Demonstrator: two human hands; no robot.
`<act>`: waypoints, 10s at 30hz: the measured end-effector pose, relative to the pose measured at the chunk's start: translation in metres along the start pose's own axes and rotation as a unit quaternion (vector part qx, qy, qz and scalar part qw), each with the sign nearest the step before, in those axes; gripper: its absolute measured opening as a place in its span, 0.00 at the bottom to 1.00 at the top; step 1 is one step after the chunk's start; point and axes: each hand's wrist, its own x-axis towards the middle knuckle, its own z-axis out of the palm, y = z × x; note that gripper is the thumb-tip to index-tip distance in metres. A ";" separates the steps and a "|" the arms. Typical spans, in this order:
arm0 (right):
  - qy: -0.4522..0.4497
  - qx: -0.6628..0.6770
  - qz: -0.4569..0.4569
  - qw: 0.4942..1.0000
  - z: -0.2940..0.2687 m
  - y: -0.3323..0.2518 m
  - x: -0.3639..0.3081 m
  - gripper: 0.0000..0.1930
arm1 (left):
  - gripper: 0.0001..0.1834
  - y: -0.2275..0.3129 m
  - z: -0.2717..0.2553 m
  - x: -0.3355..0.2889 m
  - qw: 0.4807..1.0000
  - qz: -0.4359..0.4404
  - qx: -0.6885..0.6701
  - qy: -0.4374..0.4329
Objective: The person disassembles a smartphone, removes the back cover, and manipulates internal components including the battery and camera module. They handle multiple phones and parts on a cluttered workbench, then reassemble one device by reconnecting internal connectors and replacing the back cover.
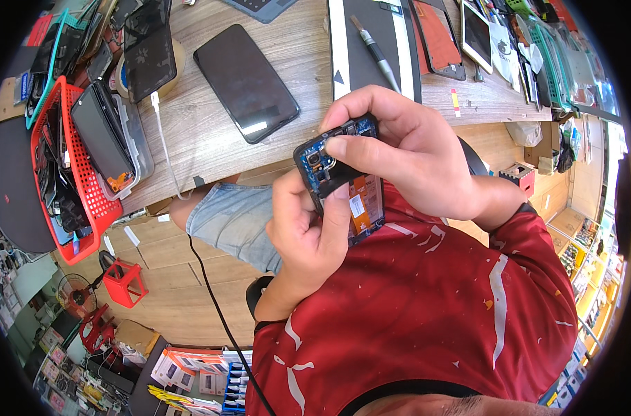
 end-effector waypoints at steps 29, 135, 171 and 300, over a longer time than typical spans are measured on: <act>0.008 -0.091 -0.036 0.995 -0.022 -0.008 0.013 0.13 | 0.27 0.018 -0.015 0.019 0.960 -0.181 -0.200 -0.078; -0.049 -0.193 -0.090 0.976 0.001 -0.015 0.014 0.33 | 0.20 0.024 -0.022 0.028 0.989 -0.099 -0.086 -0.063; -0.059 -0.029 -0.099 0.993 0.012 -0.002 0.024 0.32 | 0.22 0.021 -0.024 0.030 0.989 -0.042 -0.142 0.023; 0.016 -0.668 -0.250 0.701 0.128 -0.026 0.165 0.19 | 0.14 0.009 -0.095 0.028 0.940 -0.005 -0.170 0.296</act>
